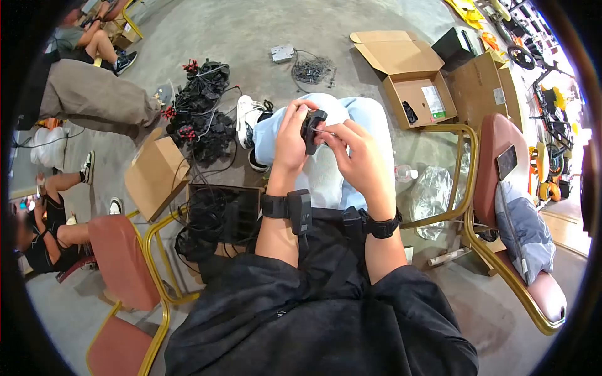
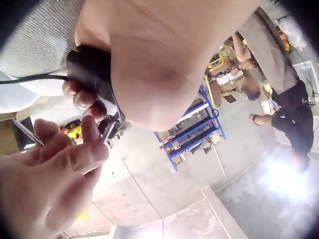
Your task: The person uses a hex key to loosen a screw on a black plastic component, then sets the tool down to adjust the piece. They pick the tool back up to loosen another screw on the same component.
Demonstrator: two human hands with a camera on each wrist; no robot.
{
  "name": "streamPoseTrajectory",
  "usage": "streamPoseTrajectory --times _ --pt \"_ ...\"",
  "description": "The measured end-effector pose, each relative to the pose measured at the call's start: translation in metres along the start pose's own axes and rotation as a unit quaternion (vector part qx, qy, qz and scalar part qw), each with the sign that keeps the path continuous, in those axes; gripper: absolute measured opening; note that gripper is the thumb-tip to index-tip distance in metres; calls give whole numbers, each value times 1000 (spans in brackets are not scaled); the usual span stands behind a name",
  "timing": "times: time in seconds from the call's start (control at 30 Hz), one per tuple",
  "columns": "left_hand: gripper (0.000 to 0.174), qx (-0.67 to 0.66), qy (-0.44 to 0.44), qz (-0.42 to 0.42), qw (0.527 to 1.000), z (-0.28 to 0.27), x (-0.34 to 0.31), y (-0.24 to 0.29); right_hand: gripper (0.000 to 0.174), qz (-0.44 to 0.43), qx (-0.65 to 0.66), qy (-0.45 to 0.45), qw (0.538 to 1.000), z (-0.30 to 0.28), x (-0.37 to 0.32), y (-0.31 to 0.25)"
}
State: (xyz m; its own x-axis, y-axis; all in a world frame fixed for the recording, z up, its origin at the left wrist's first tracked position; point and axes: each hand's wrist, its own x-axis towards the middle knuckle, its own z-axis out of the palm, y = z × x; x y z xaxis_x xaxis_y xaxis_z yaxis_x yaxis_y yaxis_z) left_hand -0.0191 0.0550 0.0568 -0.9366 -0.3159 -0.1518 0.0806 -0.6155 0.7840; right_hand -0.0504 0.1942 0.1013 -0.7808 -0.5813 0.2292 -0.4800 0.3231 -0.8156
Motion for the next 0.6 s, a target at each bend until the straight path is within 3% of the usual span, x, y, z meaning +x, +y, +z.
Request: streamPoseTrajectory --times 0.13,0.27,0.33,0.4,0.47,0.6 --pt "22 -1 -1 8 1000 -5 1 2 15 -42 -59 25 997 1 0 -3" --pt "22 13 2 69 998 -5 -3 6 15 -29 4 36 999 8 1 -9" --pt "21 28 -3 64 998 -7 -8 10 13 61 74 4 995 9 -3 -10" --pt "21 53 -23 79 995 -9 -6 9 15 68 81 11 994 11 -4 -9" --pt "21 58 -23 86 994 -9 -6 5 19 167 210 -19 963 10 -5 -7" --pt "22 111 -11 107 988 -3 -6 5 24 189 191 -46 962 -1 -3 -7"
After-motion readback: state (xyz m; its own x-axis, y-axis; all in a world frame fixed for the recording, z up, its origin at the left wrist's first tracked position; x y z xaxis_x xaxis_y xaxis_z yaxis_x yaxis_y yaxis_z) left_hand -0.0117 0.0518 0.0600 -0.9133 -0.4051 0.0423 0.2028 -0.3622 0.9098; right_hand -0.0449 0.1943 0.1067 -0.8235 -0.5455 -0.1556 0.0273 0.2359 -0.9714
